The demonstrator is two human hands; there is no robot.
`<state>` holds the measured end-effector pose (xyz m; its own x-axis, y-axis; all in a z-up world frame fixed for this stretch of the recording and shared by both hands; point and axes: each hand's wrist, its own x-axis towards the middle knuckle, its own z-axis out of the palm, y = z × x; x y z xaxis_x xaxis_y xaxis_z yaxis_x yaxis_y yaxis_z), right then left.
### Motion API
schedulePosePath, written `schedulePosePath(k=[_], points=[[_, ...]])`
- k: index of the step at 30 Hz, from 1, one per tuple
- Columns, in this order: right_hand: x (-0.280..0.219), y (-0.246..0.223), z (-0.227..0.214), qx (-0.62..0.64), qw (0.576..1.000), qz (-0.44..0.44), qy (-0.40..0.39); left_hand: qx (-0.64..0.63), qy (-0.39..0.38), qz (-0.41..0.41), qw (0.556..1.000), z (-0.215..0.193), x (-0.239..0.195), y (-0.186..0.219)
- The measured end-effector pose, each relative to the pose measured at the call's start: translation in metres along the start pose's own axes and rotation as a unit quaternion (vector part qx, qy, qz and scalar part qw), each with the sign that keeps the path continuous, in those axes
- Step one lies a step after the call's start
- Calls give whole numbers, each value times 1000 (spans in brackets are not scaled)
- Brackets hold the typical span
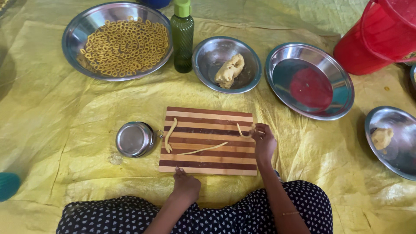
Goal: The person rolls small pieces of dough into thin ropes on a wooden board, then joins the ends to form ring shapes. The formed rings are placed into a large metal bowl containing similar finished items.
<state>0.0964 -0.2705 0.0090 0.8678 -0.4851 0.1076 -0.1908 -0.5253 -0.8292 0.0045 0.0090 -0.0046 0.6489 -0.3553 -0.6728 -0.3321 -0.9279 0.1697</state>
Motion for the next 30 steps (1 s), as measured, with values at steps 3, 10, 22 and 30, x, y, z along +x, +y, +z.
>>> schedulePosePath(k=[3, 10, 22, 30], points=[[6, 4, 6, 3, 1000, -21, 6, -4, -11, -2, 1000, -3, -2, 0], [5, 16, 28, -129, 987, -85, -44, 14, -26, 1, 1000, -9, -4, 2], [-3, 18, 37, -276, 945, -176, -7, 13, -21, -4, 1000, -8, -6, 3], [11, 45, 44, -215, 970, -109, 8, 24, -24, 0, 999, -9, -6, 3]])
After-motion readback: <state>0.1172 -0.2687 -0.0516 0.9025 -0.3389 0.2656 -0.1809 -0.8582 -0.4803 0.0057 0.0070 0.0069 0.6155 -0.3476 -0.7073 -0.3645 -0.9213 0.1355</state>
